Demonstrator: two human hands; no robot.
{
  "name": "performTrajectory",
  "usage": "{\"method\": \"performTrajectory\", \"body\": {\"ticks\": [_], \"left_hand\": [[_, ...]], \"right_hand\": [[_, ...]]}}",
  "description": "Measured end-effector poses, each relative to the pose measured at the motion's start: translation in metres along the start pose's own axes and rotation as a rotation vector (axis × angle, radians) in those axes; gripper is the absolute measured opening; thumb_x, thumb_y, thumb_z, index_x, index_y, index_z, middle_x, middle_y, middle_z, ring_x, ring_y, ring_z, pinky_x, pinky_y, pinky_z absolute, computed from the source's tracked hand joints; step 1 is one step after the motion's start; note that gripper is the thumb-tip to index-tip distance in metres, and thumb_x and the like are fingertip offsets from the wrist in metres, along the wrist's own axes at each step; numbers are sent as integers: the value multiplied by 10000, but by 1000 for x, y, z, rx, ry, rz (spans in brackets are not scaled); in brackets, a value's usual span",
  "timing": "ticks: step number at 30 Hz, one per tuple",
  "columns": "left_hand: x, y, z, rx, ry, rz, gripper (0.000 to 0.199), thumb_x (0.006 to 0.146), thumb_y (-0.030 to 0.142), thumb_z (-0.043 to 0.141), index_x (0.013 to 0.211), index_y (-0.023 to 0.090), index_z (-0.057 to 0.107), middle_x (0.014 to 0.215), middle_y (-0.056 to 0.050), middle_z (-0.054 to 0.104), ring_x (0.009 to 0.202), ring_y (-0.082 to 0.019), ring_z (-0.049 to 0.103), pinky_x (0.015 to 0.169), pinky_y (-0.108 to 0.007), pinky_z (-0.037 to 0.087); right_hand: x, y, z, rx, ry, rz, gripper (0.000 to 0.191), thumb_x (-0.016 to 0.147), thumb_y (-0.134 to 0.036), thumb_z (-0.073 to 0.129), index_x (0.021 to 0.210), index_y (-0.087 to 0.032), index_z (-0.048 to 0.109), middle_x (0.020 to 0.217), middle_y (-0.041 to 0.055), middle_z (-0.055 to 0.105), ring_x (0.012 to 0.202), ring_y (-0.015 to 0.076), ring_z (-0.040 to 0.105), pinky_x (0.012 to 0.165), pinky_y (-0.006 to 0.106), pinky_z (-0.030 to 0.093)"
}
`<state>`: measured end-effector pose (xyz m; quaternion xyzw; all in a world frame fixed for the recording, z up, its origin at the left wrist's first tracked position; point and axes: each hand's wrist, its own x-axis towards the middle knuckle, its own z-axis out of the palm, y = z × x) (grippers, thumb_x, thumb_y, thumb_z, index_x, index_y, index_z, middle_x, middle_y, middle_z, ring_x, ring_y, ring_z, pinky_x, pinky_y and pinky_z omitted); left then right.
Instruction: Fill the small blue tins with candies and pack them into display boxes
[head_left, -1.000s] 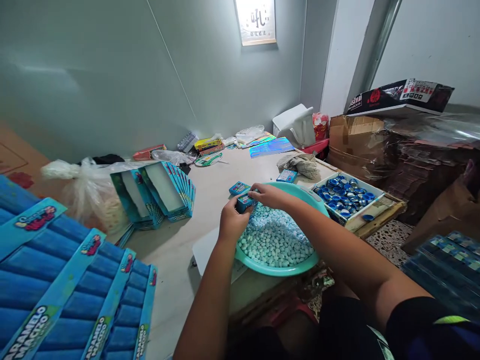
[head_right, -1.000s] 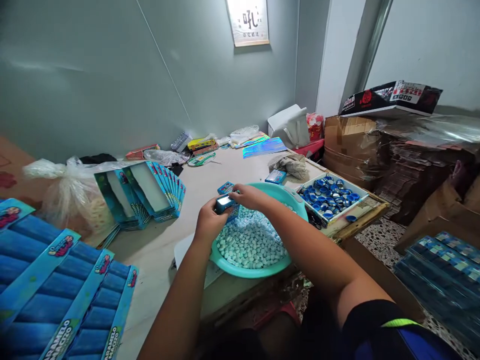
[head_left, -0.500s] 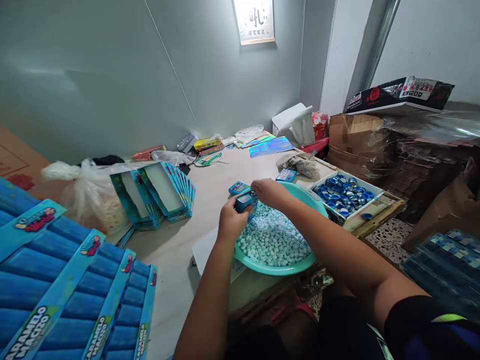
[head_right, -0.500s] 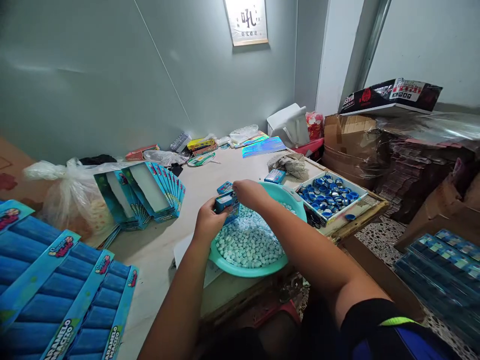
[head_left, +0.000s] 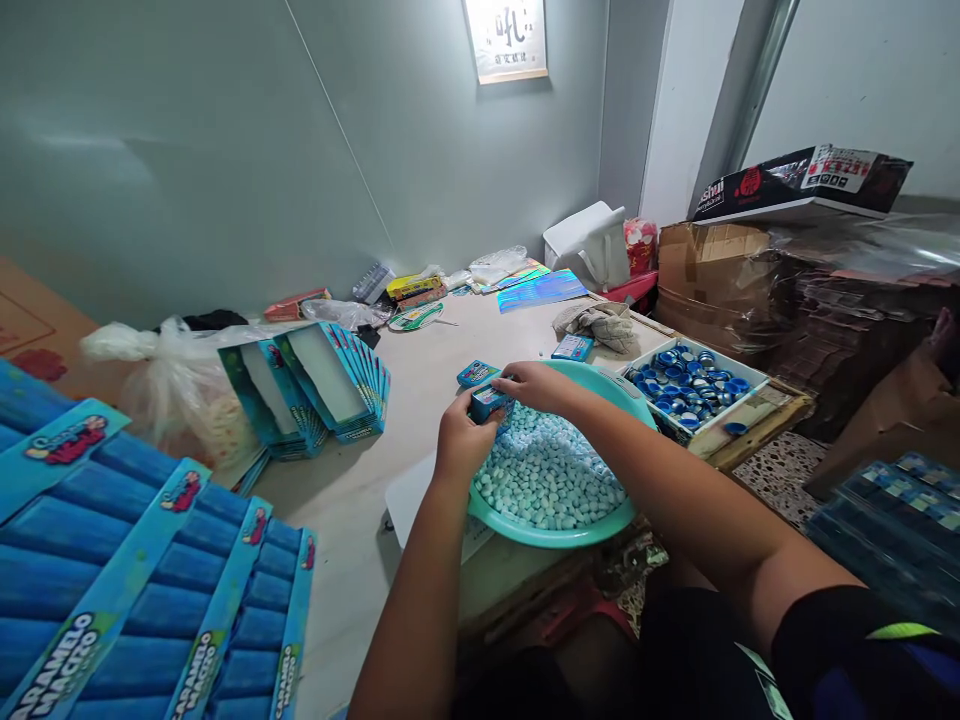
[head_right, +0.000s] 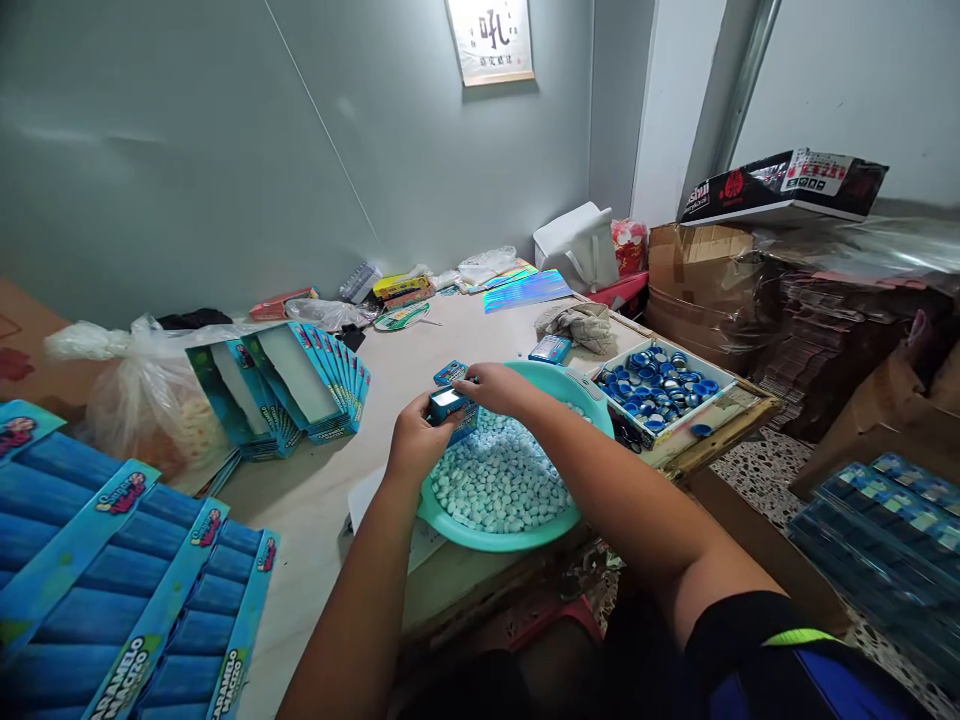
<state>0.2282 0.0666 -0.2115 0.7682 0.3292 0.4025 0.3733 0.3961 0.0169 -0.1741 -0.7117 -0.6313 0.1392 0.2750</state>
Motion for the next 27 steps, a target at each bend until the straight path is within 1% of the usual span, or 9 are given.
{"method": "performTrajectory", "body": {"ticks": [4, 6, 12, 16, 18, 20, 23, 25, 27], "left_hand": [[-1, 0, 1, 21, -7, -13, 467, 752, 252, 788, 1211, 184, 733, 1140, -90, 759, 1099, -311, 709, 1024, -436, 554], [-2, 0, 1, 30, -11, -9, 447, 752, 261, 787, 1188, 179, 736, 1129, -87, 763, 1087, -309, 712, 997, -424, 565], [-2, -1, 2, 67, 24, -11, 458, 738, 243, 789, 1189, 185, 735, 1105, -86, 766, 1055, -307, 715, 976, -426, 570], [-1, -4, 1, -26, 61, -27, 418, 740, 255, 789, 1145, 165, 742, 1029, -86, 769, 1007, -290, 727, 953, -409, 587], [0, -6, 2, -53, 81, -20, 421, 732, 263, 798, 1136, 158, 742, 1028, -91, 767, 1005, -287, 726, 955, -406, 589], [-1, -5, 5, -71, 110, 8, 446, 717, 274, 814, 1140, 153, 740, 1049, -101, 764, 1014, -287, 724, 959, -404, 590], [-1, 0, 7, -168, 145, 39, 490, 713, 322, 830, 1158, 147, 725, 1069, -107, 760, 998, -276, 727, 926, -385, 602], [-2, 4, -3, -262, 170, 51, 501, 717, 366, 838, 1148, 141, 718, 1060, -105, 761, 979, -266, 732, 895, -370, 612], [-5, 6, -27, -314, 187, 74, 521, 696, 389, 861, 1131, 143, 714, 1045, -95, 765, 970, -260, 733, 879, -363, 621]], "right_hand": [[-5, -5, -7, -28, -39, -1, 311, 1091, -312, 504, 963, -142, 731, 831, 43, 714, 732, 155, 617, 616, 266, 358], [-5, -5, -9, -52, -36, -30, 301, 1090, -269, 495, 967, -138, 736, 847, 49, 726, 733, 156, 628, 633, 260, 376], [2, 4, -5, -192, 62, -125, 302, 1042, -118, 471, 1049, -121, 773, 1126, 114, 757, 1043, 225, 669, 835, 268, 434], [5, 15, -8, -149, 221, -47, 336, 1043, -126, 456, 1220, -140, 742, 1249, 103, 734, 1182, 229, 651, 978, 273, 452], [5, 20, -9, -97, 239, 19, 337, 1059, -182, 461, 1281, -163, 715, 1291, 88, 719, 1196, 230, 650, 990, 282, 468], [5, 24, -7, -79, 170, 74, 363, 1091, -263, 424, 1333, -173, 679, 1348, 95, 689, 1223, 242, 636, 985, 300, 482], [6, 29, 3, -110, 2, 109, 417, 1120, -323, 348, 1378, -166, 636, 1381, 115, 661, 1252, 266, 615, 982, 321, 488], [7, 31, 13, -140, -108, 105, 391, 1113, -341, 396, 1359, -172, 648, 1357, 118, 671, 1228, 274, 627, 972, 319, 492], [7, 32, 24, -165, -206, 94, 374, 1086, -388, 491, 1344, -180, 663, 1364, 137, 656, 1190, 292, 642, 972, 331, 495]]}}
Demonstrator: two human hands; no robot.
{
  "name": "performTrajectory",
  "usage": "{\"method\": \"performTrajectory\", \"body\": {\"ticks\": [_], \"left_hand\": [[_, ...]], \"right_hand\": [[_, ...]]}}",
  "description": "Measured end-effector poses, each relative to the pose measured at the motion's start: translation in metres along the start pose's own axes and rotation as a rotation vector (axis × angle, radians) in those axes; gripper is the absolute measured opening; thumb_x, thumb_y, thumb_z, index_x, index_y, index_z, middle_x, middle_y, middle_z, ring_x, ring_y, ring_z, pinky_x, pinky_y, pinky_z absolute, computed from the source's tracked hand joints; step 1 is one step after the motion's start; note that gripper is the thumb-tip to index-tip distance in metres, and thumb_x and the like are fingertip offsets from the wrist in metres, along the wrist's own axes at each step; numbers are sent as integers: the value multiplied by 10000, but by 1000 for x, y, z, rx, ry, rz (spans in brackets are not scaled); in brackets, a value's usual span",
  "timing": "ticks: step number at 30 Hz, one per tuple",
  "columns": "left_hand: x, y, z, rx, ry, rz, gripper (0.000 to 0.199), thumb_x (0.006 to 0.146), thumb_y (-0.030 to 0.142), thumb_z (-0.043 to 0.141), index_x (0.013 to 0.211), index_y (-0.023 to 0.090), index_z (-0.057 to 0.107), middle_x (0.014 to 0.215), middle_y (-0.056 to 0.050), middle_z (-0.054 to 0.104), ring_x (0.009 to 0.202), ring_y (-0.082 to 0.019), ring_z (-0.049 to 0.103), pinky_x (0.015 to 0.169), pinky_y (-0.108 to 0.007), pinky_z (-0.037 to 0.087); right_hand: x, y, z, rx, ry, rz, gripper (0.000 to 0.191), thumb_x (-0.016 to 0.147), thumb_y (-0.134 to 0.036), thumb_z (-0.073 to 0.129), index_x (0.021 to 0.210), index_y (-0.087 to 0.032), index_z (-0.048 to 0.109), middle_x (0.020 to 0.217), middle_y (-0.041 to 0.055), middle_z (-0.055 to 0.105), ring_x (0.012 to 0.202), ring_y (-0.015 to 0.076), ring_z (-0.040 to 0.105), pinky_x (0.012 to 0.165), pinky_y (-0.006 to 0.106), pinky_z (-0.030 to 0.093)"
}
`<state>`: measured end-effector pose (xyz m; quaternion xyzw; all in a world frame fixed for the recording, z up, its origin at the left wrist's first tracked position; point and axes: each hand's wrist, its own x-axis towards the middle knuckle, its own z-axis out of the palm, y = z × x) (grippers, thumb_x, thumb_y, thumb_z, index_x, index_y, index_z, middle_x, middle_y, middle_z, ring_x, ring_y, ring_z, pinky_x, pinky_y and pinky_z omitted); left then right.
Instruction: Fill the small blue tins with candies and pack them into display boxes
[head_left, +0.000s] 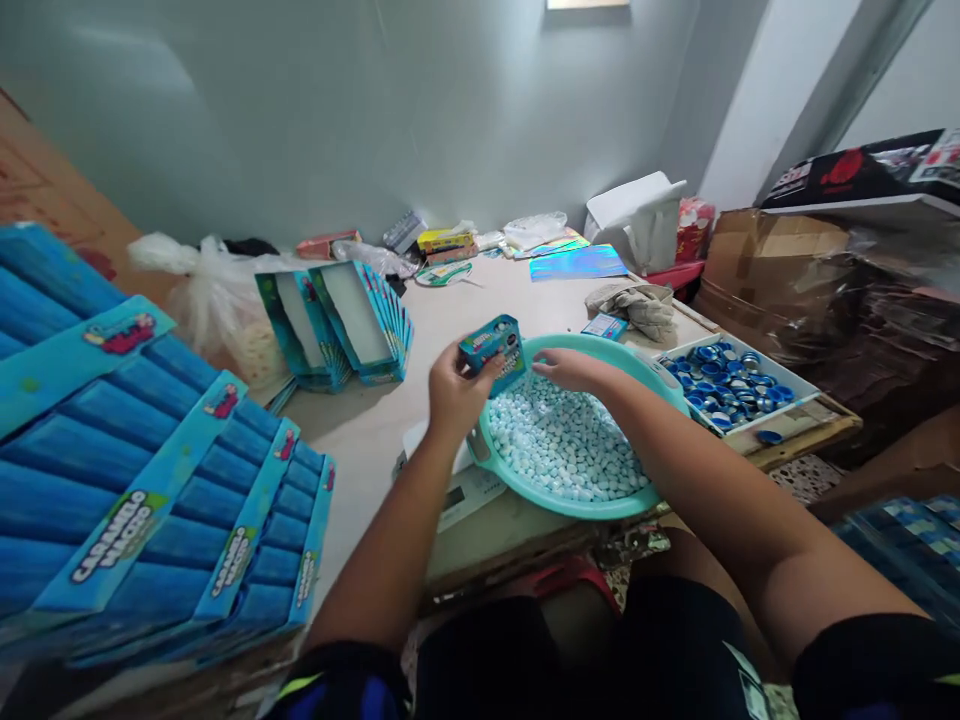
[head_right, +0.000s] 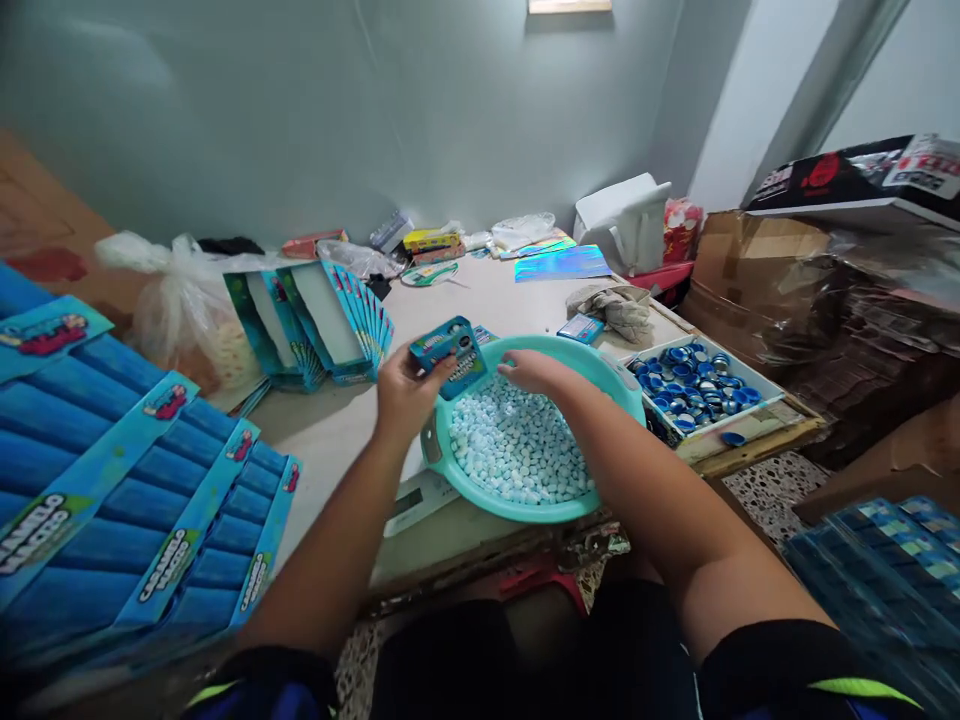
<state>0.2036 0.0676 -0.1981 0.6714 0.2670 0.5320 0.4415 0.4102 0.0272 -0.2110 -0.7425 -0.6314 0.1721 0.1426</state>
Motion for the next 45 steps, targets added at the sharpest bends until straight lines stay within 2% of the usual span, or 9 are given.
{"method": "performTrajectory", "body": {"ticks": [6, 9, 11, 15, 19, 22, 25, 32, 45], "left_hand": [[-9, -6, -105, 77, 89, -36, 564, 561, 358, 921, 1050, 182, 701, 966, -48, 756, 929, -255, 730, 831, -365, 634], [-22, -32, -129, 46, 197, -137, 520, 563, 355, 869, 1020, 193, 679, 887, -26, 724, 847, -223, 716, 760, -313, 613], [-30, -46, -129, 69, 161, -222, 527, 557, 345, 851, 1026, 194, 666, 904, -28, 718, 867, -228, 714, 766, -307, 605], [-41, -55, -120, 141, -108, -352, 580, 567, 336, 876, 1078, 184, 648, 991, -67, 727, 953, -265, 715, 793, -331, 612], [-42, -47, -119, 66, -168, -264, 725, 630, 496, 903, 1226, 218, 595, 1262, -124, 684, 1166, -296, 674, 877, -353, 609], [-43, -40, -119, 19, -89, -154, 791, 711, 774, 765, 1264, 240, 577, 1313, -140, 669, 1275, -306, 627, 990, -391, 571], [-45, -36, -118, 8, 34, -113, 772, 801, 889, 557, 1227, 247, 602, 1246, -121, 698, 1259, -294, 643, 1033, -411, 539], [-40, -51, -122, -2, 233, -99, 731, 887, 892, 389, 1129, 248, 637, 1090, -79, 716, 1167, -255, 676, 952, -375, 555], [-41, -46, -124, 29, 219, -111, 684, 898, 852, 453, 1109, 231, 647, 1059, -91, 701, 1107, -258, 683, 937, -379, 570]], "right_hand": [[3, -6, 22, -234, -136, -28, 561, 995, -576, 610, 1365, -155, 638, 1386, 210, 583, 1267, 420, 542, 985, 425, 464], [5, -7, 25, -235, -151, -47, 547, 963, -555, 672, 1303, -128, 637, 1297, 206, 635, 1143, 362, 600, 853, 359, 455], [6, -6, 26, -193, -173, -38, 457, 970, -501, 680, 1251, -142, 648, 1212, 173, 679, 1042, 306, 621, 761, 325, 418], [5, -7, 24, -144, -203, -1, 348, 972, -447, 693, 1171, -163, 663, 1141, 121, 696, 929, 234, 601, 674, 289, 363], [3, -11, 24, -163, -190, -18, 267, 965, -380, 708, 1130, -170, 697, 1072, 94, 700, 868, 208, 583, 664, 285, 366], [1, -12, 24, -182, -185, -46, 181, 958, -309, 703, 1082, -180, 730, 1023, 78, 707, 850, 202, 589, 669, 291, 372], [-2, -12, 21, -177, -158, -61, 125, 938, -244, 705, 1040, -186, 748, 1002, 76, 717, 829, 198, 602, 666, 301, 379], [-11, -19, 9, -116, -61, -31, 111, 961, -204, 645, 1009, -183, 742, 932, 71, 711, 730, 175, 576, 638, 313, 374], [-12, -19, 10, -30, -86, -43, 160, 1029, -320, 605, 1063, -207, 714, 1075, 52, 711, 784, 165, 579, 665, 301, 379]]}}
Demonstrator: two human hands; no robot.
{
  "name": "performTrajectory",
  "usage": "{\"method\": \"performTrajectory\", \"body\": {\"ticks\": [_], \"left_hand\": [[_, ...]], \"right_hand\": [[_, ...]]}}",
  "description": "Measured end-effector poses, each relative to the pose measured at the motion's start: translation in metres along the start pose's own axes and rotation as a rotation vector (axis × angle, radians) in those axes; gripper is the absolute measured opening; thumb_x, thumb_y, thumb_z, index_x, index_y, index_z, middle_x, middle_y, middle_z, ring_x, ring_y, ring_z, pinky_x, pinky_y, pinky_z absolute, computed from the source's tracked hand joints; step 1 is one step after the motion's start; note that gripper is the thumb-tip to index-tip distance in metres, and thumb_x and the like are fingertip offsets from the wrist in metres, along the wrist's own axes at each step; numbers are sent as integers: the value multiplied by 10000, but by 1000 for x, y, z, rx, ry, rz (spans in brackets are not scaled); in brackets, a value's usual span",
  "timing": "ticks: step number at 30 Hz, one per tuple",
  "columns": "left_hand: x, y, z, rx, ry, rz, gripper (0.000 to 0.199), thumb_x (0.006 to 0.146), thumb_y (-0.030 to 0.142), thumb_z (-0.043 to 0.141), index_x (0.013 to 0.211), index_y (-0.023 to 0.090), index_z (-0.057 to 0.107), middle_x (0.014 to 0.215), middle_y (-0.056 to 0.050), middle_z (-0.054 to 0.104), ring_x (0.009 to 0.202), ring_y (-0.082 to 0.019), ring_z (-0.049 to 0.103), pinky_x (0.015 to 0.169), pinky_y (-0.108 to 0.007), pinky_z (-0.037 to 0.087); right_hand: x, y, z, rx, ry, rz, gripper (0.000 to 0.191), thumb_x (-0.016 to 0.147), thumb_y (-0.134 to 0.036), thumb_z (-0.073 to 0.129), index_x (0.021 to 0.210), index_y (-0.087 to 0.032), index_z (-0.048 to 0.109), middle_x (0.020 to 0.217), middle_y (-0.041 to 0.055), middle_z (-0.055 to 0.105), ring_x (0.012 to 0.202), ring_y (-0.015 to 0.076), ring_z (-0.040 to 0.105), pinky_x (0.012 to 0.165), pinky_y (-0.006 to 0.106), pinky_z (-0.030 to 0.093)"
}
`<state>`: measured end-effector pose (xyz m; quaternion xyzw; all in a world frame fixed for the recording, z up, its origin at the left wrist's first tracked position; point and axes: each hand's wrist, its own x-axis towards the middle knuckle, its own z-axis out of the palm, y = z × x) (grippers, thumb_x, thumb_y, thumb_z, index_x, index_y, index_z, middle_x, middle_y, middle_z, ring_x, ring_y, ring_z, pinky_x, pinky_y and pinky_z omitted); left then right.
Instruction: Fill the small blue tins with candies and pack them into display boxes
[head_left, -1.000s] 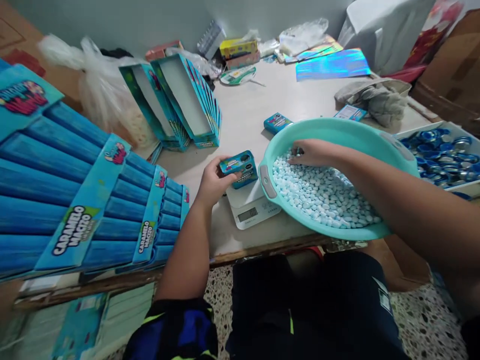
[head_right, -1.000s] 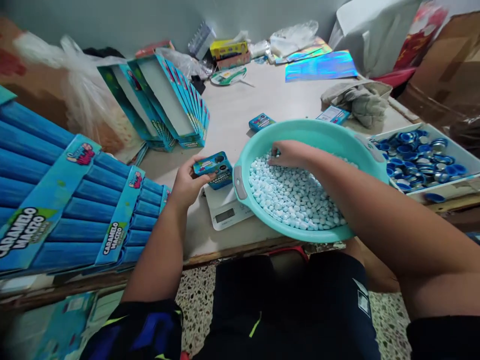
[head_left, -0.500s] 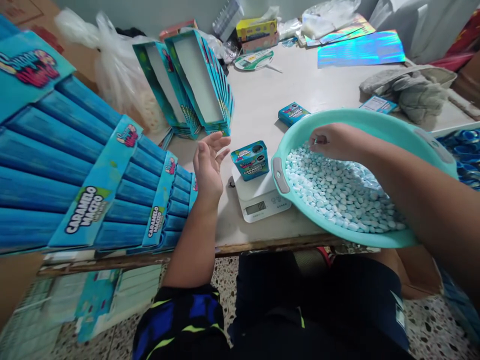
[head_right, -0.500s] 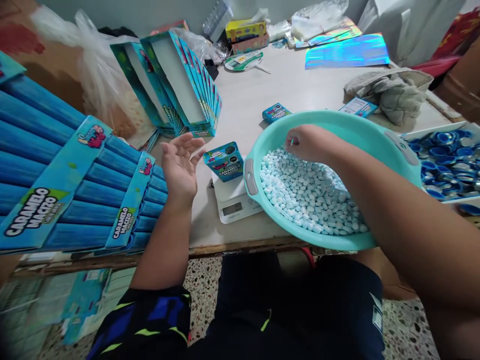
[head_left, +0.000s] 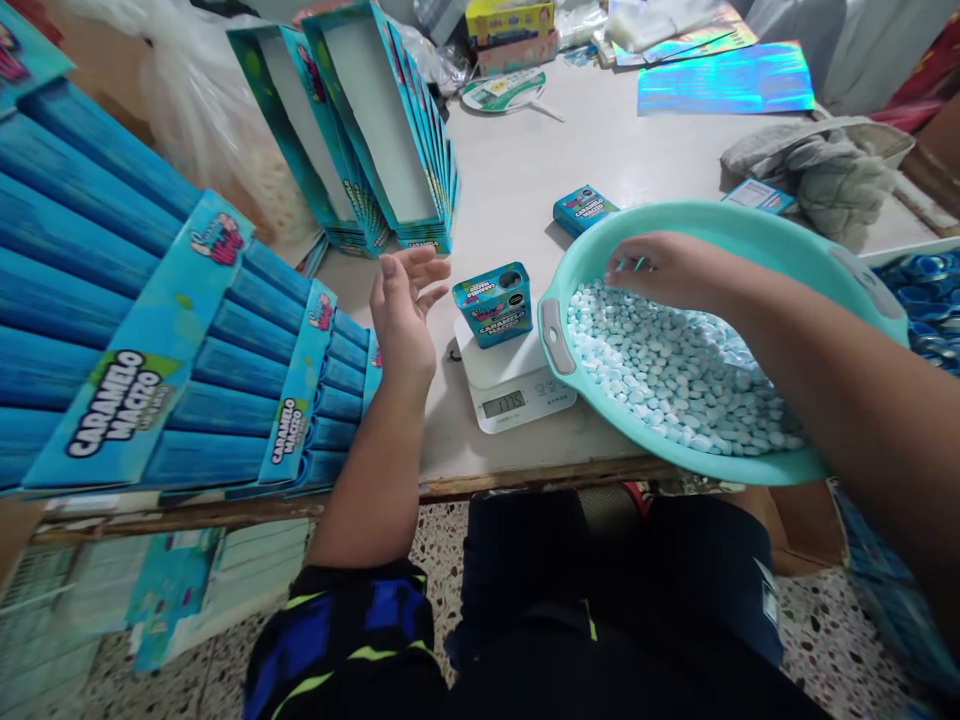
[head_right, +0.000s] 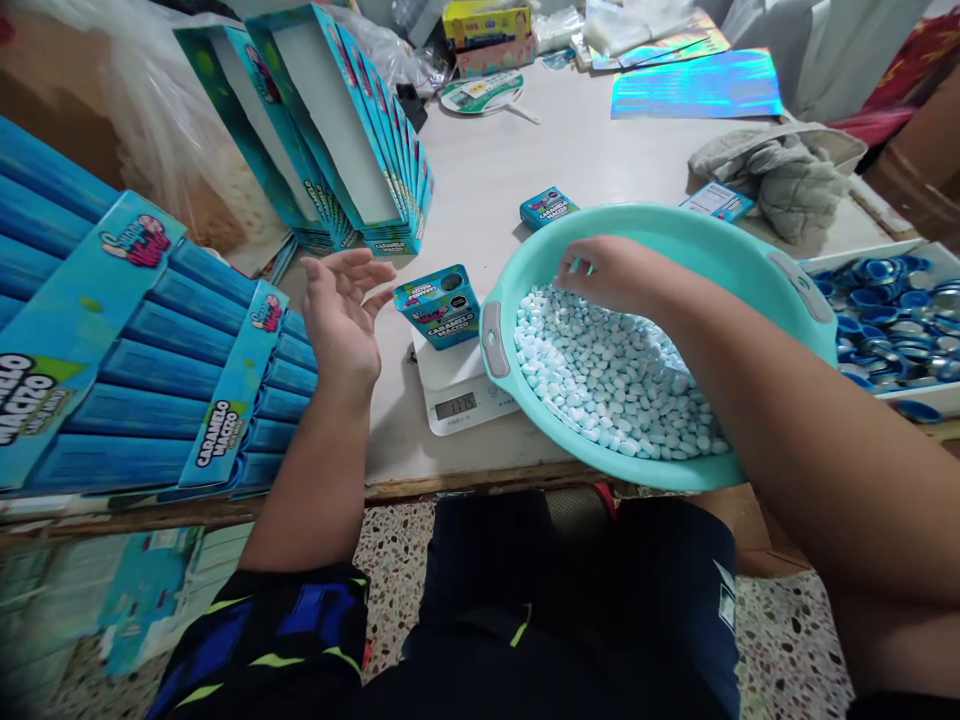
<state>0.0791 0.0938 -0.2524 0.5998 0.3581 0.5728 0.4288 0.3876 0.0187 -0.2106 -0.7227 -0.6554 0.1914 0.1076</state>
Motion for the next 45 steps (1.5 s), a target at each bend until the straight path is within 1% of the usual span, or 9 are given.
{"method": "performTrajectory", "body": {"ticks": [5, 8, 10, 12, 17, 25, 31, 43, 45], "left_hand": [[-7, 3, 0, 175, -347, -136, 708, 647, 464, 943, 1230, 193, 648, 1151, -109, 691, 1108, -297, 682, 1010, -453, 565], [-14, 10, 12, 255, -304, -122, 614, 585, 299, 955, 1125, 149, 704, 1069, -107, 719, 1003, -290, 693, 962, -449, 580], [-15, 23, 26, 274, -184, 29, 490, 661, 304, 904, 1091, 153, 722, 1036, -91, 721, 970, -271, 683, 925, -420, 578], [-12, 44, 40, 398, -188, 264, 420, 744, 281, 833, 1143, 191, 734, 1061, -73, 709, 999, -265, 658, 928, -409, 557], [2, 76, 60, 878, -518, 689, 483, 820, 126, 681, 1265, 308, 724, 1095, -76, 689, 1074, -312, 578, 971, -472, 484], [5, 55, 51, 1057, -386, 936, 542, 834, 40, 567, 1255, 341, 728, 1118, -84, 708, 1120, -333, 542, 932, -489, 436], [1, 54, 55, 1059, -387, 952, 551, 805, 14, 588, 1235, 321, 746, 1115, -84, 702, 1132, -317, 549, 948, -472, 438], [-3, 31, 65, 933, -151, 1083, 548, 772, -1, 584, 1187, 306, 769, 1148, -80, 697, 1139, -299, 525, 1111, -498, 405], [-3, 32, 66, 928, -200, 1053, 553, 769, 0, 584, 1197, 300, 766, 1154, -86, 696, 1139, -304, 523, 1086, -493, 419]], "right_hand": [[7, 6, 4, 22, -52, 19, 304, 1058, -443, 556, 1174, -203, 702, 1115, 70, 704, 847, 193, 613, 708, 296, 396], [13, 13, 6, 29, -32, -32, 318, 1066, -414, 540, 1166, -164, 709, 1078, 83, 712, 859, 191, 603, 716, 287, 388], [17, 16, 8, 50, -38, -64, 295, 1065, -371, 542, 1143, -141, 709, 1086, 93, 712, 882, 185, 598, 716, 276, 381], [19, 17, 9, 69, -50, -68, 278, 1061, -356, 548, 1138, -138, 702, 1084, 93, 711, 889, 186, 594, 704, 270, 370], [21, 16, 9, 79, -58, -60, 282, 1063, -381, 543, 1164, -161, 689, 1119, 78, 711, 924, 200, 603, 714, 265, 384], [25, 16, 8, 63, -97, -57, 324, 1053, -421, 564, 1205, -179, 716, 1211, 97, 713, 1019, 245, 650, 746, 296, 433], [21, 15, 0, 59, -137, -43, 352, 1041, -439, 567, 1250, -194, 709, 1250, 99, 710, 1043, 261, 648, 759, 302, 454], [18, 10, -5, 18, -177, -15, 339, 1058, -434, 565, 1238, -168, 674, 1227, 97, 701, 1026, 219, 626, 694, 253, 377], [17, 9, -5, 10, -178, -21, 331, 1054, -429, 570, 1233, -175, 682, 1224, 93, 706, 1012, 217, 628, 687, 254, 370]]}}
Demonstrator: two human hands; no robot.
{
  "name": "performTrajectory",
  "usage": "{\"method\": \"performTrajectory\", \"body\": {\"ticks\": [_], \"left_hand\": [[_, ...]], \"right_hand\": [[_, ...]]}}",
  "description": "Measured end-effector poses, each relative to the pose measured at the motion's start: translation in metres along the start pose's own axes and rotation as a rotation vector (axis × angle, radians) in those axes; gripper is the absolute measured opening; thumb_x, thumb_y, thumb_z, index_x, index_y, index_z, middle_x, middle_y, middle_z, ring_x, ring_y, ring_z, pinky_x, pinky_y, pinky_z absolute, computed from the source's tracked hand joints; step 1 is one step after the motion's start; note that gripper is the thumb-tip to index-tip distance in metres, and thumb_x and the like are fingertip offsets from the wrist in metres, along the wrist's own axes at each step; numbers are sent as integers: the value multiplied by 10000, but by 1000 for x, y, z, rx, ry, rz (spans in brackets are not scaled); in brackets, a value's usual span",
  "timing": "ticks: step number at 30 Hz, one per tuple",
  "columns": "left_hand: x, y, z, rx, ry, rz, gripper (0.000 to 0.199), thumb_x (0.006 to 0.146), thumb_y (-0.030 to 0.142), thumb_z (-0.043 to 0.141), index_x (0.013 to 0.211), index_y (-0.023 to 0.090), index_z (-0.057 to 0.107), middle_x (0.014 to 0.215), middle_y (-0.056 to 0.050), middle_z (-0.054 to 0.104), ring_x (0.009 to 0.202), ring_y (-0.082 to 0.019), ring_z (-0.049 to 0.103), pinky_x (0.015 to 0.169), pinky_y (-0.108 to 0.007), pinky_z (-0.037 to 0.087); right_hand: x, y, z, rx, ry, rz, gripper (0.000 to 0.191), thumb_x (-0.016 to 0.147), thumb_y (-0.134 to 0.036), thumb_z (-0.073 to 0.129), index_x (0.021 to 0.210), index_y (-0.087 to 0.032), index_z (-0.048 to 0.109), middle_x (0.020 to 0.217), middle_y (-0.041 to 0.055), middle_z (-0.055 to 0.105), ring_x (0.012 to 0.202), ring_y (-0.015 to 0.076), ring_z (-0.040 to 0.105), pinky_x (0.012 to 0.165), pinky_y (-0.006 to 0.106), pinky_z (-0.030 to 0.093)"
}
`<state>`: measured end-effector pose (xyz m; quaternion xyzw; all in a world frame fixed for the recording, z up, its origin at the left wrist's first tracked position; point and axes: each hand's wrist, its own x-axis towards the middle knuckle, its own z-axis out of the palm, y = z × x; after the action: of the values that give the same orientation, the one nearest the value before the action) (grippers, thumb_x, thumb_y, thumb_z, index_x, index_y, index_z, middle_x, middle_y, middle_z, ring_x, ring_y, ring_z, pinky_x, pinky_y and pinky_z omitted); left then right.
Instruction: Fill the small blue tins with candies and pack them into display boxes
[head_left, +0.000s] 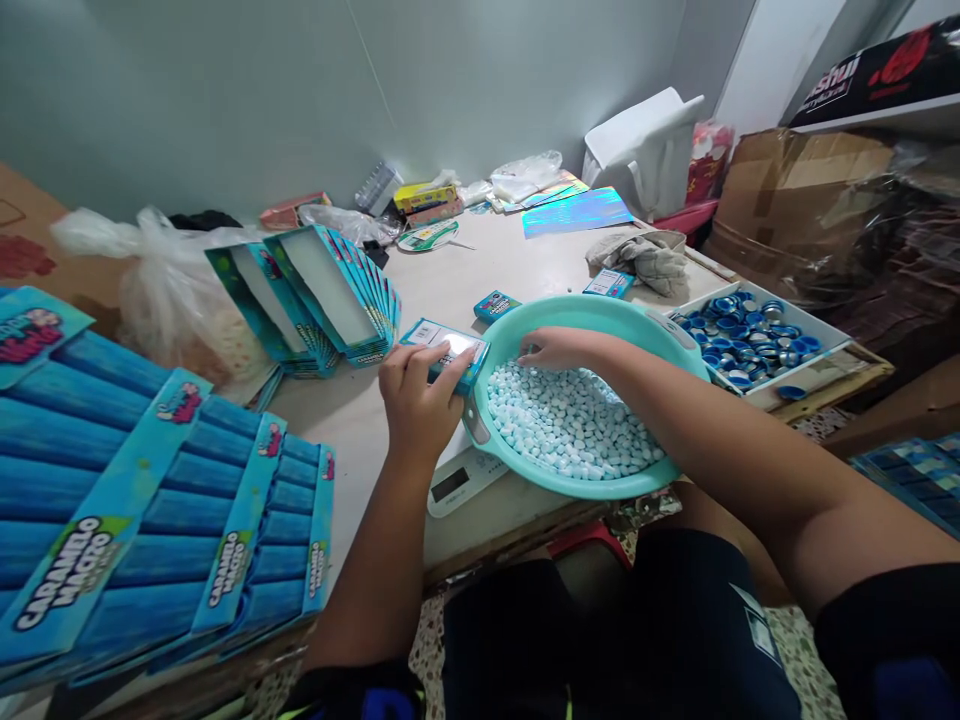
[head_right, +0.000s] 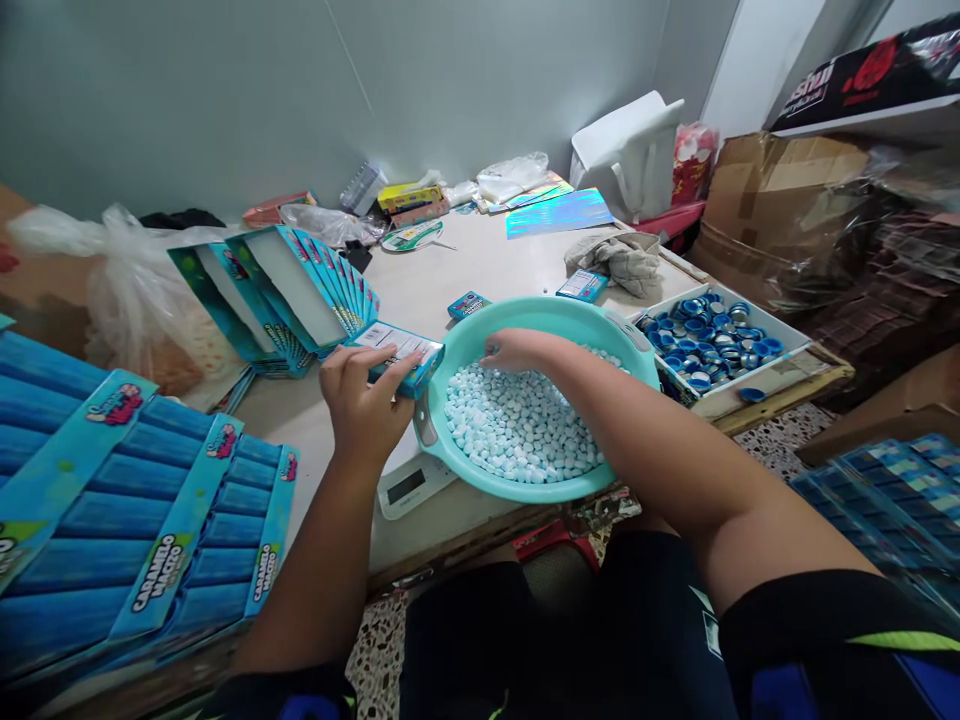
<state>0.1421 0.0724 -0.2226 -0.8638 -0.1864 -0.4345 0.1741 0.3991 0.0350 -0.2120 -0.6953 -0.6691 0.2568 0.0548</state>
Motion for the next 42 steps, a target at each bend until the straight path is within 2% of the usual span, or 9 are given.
{"method": "performTrajectory", "body": {"ticks": [3, 6, 17, 25, 29, 33, 37, 40, 42], "left_hand": [[2, 0, -1, -44, -108, -15, 544, 785, 5, 577, 1205, 296, 761, 1169, -84, 696, 1141, -298, 533, 1064, -477, 439], [3, 1, -2, -21, -75, -25, 524, 802, 12, 574, 1194, 302, 765, 1183, -80, 700, 1150, -296, 536, 1106, -495, 414], [1, -4, 0, 3, -18, 65, 515, 808, 13, 567, 1229, 249, 748, 1163, -77, 733, 1123, -290, 564, 1031, -458, 468], [0, -5, -4, -65, -140, -69, 534, 739, 25, 614, 1196, 256, 762, 1159, -63, 731, 1104, -288, 596, 992, -445, 486], [4, -8, -15, -280, -164, -265, 488, 735, 56, 624, 1171, 234, 753, 1132, -55, 724, 1064, -246, 639, 961, -395, 516], [-6, -23, -27, -560, -214, -607, 409, 721, 178, 701, 1128, 214, 733, 1151, -67, 708, 1083, -252, 672, 923, -367, 569], [-30, -40, -37, -749, -383, -960, 650, 621, 359, 874, 1206, 179, 656, 1197, -114, 704, 1059, -316, 699, 875, -420, 610], [-40, -49, -43, -833, -581, -1034, 772, 543, 407, 944, 1202, 156, 631, 1133, -119, 725, 1054, -338, 705, 913, -446, 599], [-43, -54, -46, -882, -648, -1044, 853, 527, 434, 965, 1251, 152, 612, 1158, -135, 720, 1089, -347, 699, 934, -451, 590]], "right_hand": [[-1, -1, 0, -8, 0, 3, 325, 1048, -413, 575, 1244, -180, 687, 1227, 87, 710, 1013, 216, 630, 680, 252, 367], [0, 0, 0, -7, 5, 12, 320, 1042, -404, 580, 1251, -187, 687, 1231, 85, 709, 1034, 223, 636, 687, 251, 381], [6, 6, 6, -4, 26, -15, 348, 1025, -403, 607, 1267, -170, 698, 1248, 104, 705, 1033, 241, 648, 723, 278, 435], [8, 6, 9, -14, 28, -27, 317, 1018, -382, 616, 1247, -185, 712, 1223, 100, 717, 1028, 242, 670, 761, 260, 457], [8, 6, 12, 16, 9, -37, 328, 1024, -369, 598, 1250, -155, 699, 1211, 114, 719, 1030, 257, 677, 769, 288, 473], [10, 10, 17, 14, 26, -85, 296, 1016, -358, 595, 1206, -162, 710, 1202, 116, 723, 1059, 278, 677, 804, 320, 501], [9, 11, 18, 18, 21, -79, 294, 1015, -376, 588, 1196, -181, 712, 1181, 113, 731, 1031, 279, 691, 784, 328, 523], [4, 8, 14, -35, -1, -64, 361, 1008, -384, 615, 1278, -154, 685, 1261, 132, 699, 1104, 285, 670, 852, 323, 522], [2, 7, 11, -77, -3, -50, 442, 984, -408, 662, 1338, -144, 658, 1320, 144, 666, 1148, 298, 649, 879, 320, 513]]}}
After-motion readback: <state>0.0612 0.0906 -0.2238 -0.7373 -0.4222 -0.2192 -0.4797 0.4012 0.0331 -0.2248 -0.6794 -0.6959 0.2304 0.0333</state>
